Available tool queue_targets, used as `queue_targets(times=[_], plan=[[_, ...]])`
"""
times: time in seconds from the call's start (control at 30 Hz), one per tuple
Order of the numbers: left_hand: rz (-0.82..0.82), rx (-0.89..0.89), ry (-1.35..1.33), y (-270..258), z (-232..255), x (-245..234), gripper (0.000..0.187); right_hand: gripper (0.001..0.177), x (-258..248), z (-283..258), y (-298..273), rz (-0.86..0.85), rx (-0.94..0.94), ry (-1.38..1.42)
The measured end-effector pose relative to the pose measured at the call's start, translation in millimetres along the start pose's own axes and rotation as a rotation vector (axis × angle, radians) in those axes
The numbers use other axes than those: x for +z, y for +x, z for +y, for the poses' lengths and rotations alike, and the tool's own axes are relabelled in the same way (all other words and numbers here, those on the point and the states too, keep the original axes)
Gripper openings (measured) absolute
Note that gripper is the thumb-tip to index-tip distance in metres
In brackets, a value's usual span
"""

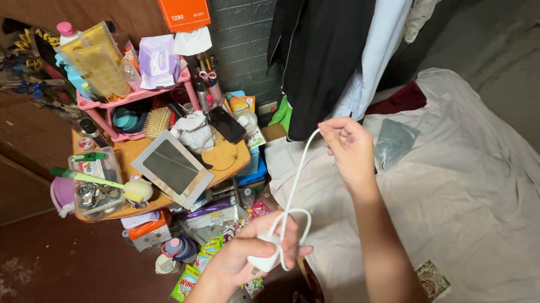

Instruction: The person organizes various small items on a cluttered table, including handling a power adapter, bank notes, and red paper envelopes.

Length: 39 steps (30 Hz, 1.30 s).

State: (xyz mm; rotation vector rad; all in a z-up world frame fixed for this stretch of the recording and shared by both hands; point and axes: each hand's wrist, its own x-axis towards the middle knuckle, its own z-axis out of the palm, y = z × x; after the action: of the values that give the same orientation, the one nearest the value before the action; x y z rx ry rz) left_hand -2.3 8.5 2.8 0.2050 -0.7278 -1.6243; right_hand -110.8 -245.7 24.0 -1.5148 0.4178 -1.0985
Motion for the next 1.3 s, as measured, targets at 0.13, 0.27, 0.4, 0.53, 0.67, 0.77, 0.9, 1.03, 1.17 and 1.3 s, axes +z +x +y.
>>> queue_targets(times=[0.13, 0.27, 0.4, 0.53, 0.67, 0.77, 0.9, 1.03, 1.17, 1.3], plan=[[0.039, 0.103, -0.166, 2.5, 6.8, 18.9, 0.058, 0.011, -18.4, 35.3, -10.1, -0.094, 0.046, -0.212], [0.058, 0.232, -0.197, 7.2, 19.5, 31.5, 0.070, 0.016, -12.9, 92.6, -41.3, -0.326, 0.247, -0.033], [0.132, 0.271, -0.172, 8.2, 36.2, 38.1, 0.081, 0.017, 7.6, 114.4, -89.3, -0.473, 0.464, 0.045], [0.178, 0.301, -0.065, 5.3, 46.5, 49.8, 0.082, 0.019, 21.9, 121.1, -114.4, -0.492, 0.508, 0.153], [0.303, 0.321, 0.098, 3.8, 56.9, 59.2, 0.076, 0.019, 47.4, 153.1, -151.3, -0.520, 0.507, 0.078], [0.513, 0.372, 0.333, 9.3, 63.5, 54.9, 0.075, 0.019, 70.2, 154.8, -184.6, -0.495, 0.543, 0.095], [0.701, 0.338, 1.094, 5.5, 68.0, 34.1, 0.074, 0.020, 80.5, 88.0, -167.9, -0.560, 0.576, -0.078], [0.683, 0.100, 1.139, -10.5, 69.2, 15.3, 0.067, 0.019, 69.4, -26.3, -113.0, -0.863, 0.194, -0.412], [0.556, -0.099, 0.683, -25.9, 62.5, 0.8, 0.057, 0.015, 63.3, -92.4, -60.0, -0.964, 0.114, -0.523], [0.404, -0.082, 0.253, -31.8, 40.3, -3.3, 0.042, 0.018, 54.5, -72.8, -36.7, -0.889, 0.180, -0.285]])
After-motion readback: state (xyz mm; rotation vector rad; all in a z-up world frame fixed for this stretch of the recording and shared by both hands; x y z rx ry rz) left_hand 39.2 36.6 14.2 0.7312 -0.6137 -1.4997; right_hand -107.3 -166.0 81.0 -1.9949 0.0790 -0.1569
